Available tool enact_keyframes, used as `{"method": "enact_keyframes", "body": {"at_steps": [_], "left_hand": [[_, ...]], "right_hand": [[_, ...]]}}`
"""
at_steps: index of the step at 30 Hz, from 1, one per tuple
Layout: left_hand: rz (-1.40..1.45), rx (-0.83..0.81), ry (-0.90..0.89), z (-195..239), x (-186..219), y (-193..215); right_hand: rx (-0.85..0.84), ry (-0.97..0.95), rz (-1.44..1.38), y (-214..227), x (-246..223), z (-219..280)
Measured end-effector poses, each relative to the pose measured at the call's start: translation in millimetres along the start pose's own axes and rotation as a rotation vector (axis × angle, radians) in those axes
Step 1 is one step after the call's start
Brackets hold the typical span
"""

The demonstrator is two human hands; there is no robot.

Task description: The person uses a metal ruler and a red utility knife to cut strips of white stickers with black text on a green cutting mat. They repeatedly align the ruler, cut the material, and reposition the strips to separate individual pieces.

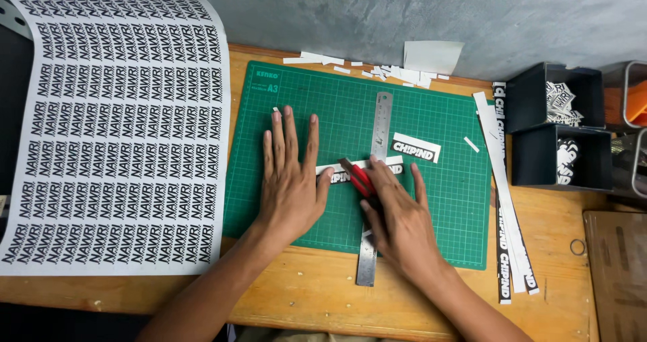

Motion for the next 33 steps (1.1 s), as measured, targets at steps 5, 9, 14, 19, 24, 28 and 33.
{"method": "enact_keyframes", "body": {"at_steps": [5,9,14,19,24,28,33], "left_hand": [[0.008,-0.006,0.012,-0.6,-2.2,-2.3],[-0.12,-0.018,0.009,-1.5,-4.9,-0.4],[-0.145,-0.027,0.013,-2.4,-5.1,2.5],[-0.138,-0.034,0.013,-2.0,-5.6,0.9],[-0.149,-0.022,0.008,-0.8,-5.7,-1.7],[-0.141,-0.024,0.004,-2.5,-2.4,0.4],[0.224,-0.112,-0.281,0.4,16.8,-1.3]], "right_hand": [[-0.021,-0.042,-0.031,-0.1,-2.6,1.0],[-0.169,-0.036,-0.226,7.6,-11.0,2.3],[-0.064,-0.145,-0.156,6.4,-5.8,7.2],[-0.041,-0.156,-0.124,1.0,-3.2,11.2],[-0.135,-0.147,-0.301,9.2,-12.1,0.1],[-0.1,-0.341,-0.335,1.7,13.7,12.8],[-0.03,-0.545,-0.257,16.9,15.3,-2.9]]}}
Point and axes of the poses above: each hand's wrist, its own z-axis away from the middle knuckle, its own y-axis out of the back of the hand, x = y × z, the point moved 2 cm from there along -z, towards the middle knuckle, and after that the axes turned 3 degrees about x, right-handed, at the moved point
